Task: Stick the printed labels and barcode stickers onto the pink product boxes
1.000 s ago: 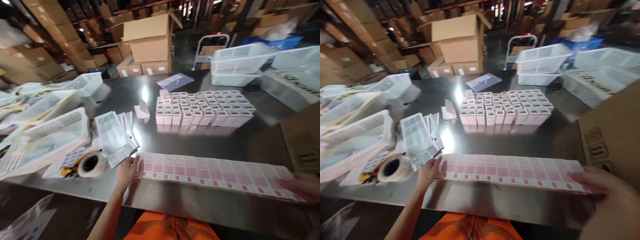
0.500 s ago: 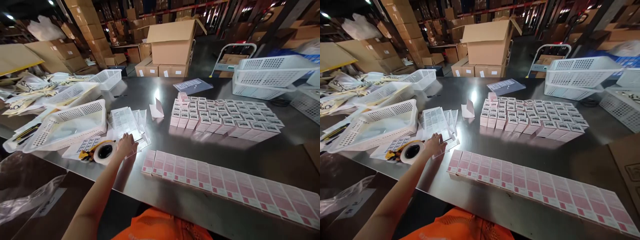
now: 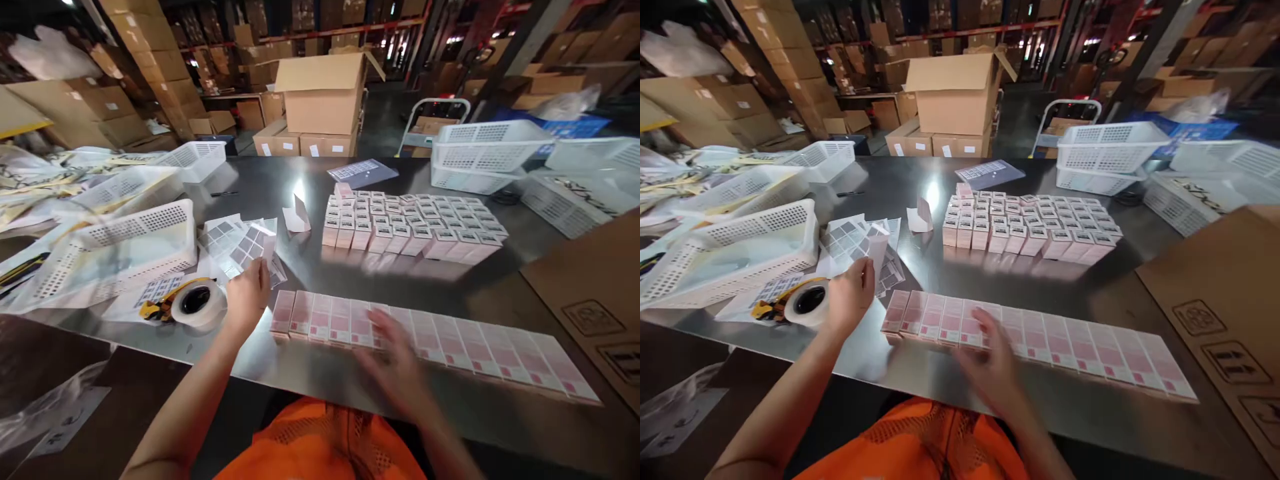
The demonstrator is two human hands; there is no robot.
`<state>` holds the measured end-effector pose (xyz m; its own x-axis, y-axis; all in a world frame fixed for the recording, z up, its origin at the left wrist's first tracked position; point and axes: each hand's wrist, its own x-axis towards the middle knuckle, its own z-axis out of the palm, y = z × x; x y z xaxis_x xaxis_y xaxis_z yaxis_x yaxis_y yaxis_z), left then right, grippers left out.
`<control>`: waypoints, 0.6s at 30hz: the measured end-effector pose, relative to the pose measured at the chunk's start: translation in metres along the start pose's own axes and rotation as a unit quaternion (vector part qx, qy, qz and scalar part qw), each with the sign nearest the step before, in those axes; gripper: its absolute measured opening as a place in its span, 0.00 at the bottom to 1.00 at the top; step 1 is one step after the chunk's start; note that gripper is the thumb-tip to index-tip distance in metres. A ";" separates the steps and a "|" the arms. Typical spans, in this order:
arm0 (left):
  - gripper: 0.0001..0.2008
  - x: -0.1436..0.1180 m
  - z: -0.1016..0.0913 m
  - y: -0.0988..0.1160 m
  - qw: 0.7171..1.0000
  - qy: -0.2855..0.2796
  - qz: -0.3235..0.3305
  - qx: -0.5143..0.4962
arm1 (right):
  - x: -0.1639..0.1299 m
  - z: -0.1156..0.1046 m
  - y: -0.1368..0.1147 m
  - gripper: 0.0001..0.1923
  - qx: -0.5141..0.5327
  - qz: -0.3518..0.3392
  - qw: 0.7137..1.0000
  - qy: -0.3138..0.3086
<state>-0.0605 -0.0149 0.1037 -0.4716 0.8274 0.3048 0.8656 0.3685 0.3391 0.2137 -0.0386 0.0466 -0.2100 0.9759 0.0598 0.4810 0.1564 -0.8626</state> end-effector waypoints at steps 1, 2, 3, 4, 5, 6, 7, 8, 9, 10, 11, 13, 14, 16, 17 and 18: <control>0.16 -0.008 -0.007 0.014 1.000 0.012 0.009 -0.015 | -0.001 0.015 -0.005 0.43 0.021 -0.033 0.998 -0.047; 0.17 -0.016 -0.014 0.027 0.999 0.020 0.017 -0.036 | 0.001 0.031 -0.012 0.53 0.051 -0.077 0.992 -0.084; 0.18 -0.024 -0.020 0.040 0.997 0.023 0.023 -0.072 | 0.007 0.047 -0.019 0.60 0.091 -0.123 0.983 -0.103; 0.18 -0.031 -0.027 0.050 0.991 0.016 0.031 -0.129 | 0.014 0.060 -0.027 0.60 0.144 -0.155 0.973 -0.096; 0.18 -0.038 -0.034 0.058 0.979 0.005 0.040 -0.200 | 0.023 0.070 -0.035 0.55 0.199 -0.179 0.962 -0.060; 0.17 -0.043 -0.041 0.063 0.962 -0.002 0.053 -0.269 | 0.032 0.074 -0.041 0.43 0.258 -0.168 0.951 -0.033; 0.17 -0.046 -0.048 0.064 0.945 0.007 0.065 -0.320 | 0.039 0.074 -0.046 0.32 0.306 -0.152 0.940 -0.007; 0.17 -0.047 -0.056 0.062 0.935 0.031 0.076 -0.345 | 0.044 0.070 -0.049 0.25 0.345 -0.129 0.930 0.007; 0.19 -0.047 -0.063 0.057 0.933 0.069 0.082 -0.344 | 0.046 0.062 -0.050 0.22 0.371 -0.107 0.923 0.008; 0.23 -0.045 -0.069 0.050 0.934 0.109 0.080 -0.330 | 0.047 0.053 -0.050 0.21 0.384 -0.092 0.919 0.000; 0.31 -0.043 -0.074 0.041 0.934 0.117 0.071 -0.331 | 0.045 0.043 -0.050 0.21 0.390 -0.083 0.917 -0.016; 0.41 -0.039 -0.076 0.021 0.907 -0.008 0.037 -0.420 | 0.039 0.029 -0.047 0.19 0.392 -0.069 0.916 -0.058; 0.40 -0.039 -0.074 0.012 0.875 -0.110 0.012 -0.472 | 0.034 0.026 -0.045 0.18 0.387 -0.065 0.917 -0.073; 0.30 -0.044 -0.066 -0.002 0.809 -0.243 -0.037 -0.533 | 0.026 0.028 -0.043 0.16 0.391 -0.054 0.915 -0.088; 0.25 -0.049 -0.061 -0.007 0.793 -0.263 -0.055 -0.547 | 0.022 0.031 -0.042 0.16 0.400 -0.048 0.912 -0.083; 0.22 -0.055 -0.056 -0.012 0.790 -0.256 -0.068 -0.552 | 0.018 0.036 -0.042 0.16 0.413 -0.041 0.907 -0.071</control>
<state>-0.0547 -0.0884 0.1330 -0.1724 0.9793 -0.1062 0.0039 0.1085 0.9941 0.1588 -0.0328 0.0653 -0.3514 0.9277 0.1258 -0.3303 0.0029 -0.9439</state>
